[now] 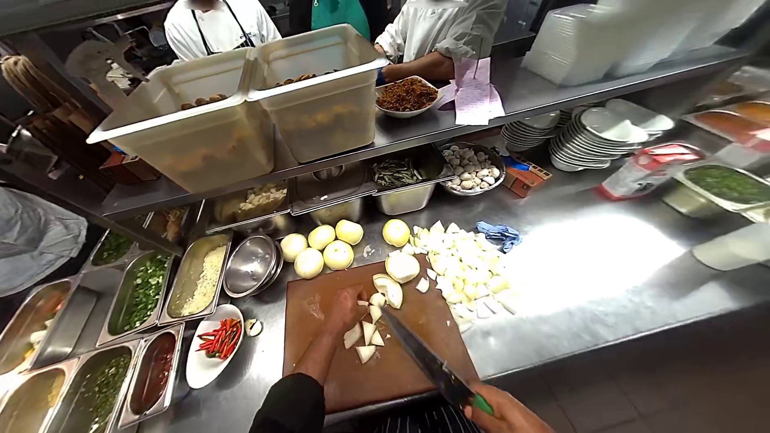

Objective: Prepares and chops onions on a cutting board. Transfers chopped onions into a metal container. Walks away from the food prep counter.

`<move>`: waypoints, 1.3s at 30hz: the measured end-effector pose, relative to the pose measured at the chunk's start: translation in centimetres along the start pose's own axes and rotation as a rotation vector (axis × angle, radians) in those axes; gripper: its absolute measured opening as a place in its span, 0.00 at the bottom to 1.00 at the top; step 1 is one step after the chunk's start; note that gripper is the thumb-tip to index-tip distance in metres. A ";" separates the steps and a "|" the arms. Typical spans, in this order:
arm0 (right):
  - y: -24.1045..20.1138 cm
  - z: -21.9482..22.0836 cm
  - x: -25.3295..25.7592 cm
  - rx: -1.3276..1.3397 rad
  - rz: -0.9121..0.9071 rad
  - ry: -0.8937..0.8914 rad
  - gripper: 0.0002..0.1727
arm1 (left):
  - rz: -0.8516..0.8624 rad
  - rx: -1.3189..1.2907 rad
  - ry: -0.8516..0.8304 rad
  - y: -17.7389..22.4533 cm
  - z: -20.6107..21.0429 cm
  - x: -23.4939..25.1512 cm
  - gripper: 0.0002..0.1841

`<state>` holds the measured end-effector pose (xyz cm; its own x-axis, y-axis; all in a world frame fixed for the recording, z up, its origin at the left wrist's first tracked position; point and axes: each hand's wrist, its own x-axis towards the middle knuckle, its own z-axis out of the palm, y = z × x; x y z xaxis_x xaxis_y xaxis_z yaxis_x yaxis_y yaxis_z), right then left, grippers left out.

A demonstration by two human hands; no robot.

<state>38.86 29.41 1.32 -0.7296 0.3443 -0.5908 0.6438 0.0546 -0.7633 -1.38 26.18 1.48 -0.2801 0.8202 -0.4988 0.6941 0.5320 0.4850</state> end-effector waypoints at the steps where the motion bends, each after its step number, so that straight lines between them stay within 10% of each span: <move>1: -0.4 -0.1 -0.2 -0.067 -0.024 -0.070 0.21 | -0.007 -0.125 0.084 -0.8 -0.7 -0.3 0.18; 9: -5.4 3.3 6.1 -0.173 0.010 -0.202 0.23 | -0.187 -0.782 0.325 -6.6 1.6 -8.4 0.11; 22: -14.6 4.6 5.5 -0.722 0.113 -0.137 0.22 | 0.029 -0.136 0.588 -7.5 10.0 -9.9 0.12; 31: -7.1 6.7 8.4 -0.329 -0.091 0.136 0.22 | 0.049 -0.166 0.633 -6.0 8.6 -8.6 0.12; 39: -1.0 2.2 3.6 0.184 0.104 0.419 0.21 | 0.045 0.350 0.036 3.8 2.2 1.3 0.27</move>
<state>35.12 28.54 -0.57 -0.4832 0.6897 -0.5393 0.6293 -0.1547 -0.7616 2.34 28.79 1.07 -0.2627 0.8512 -0.4543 0.8899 0.3957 0.2269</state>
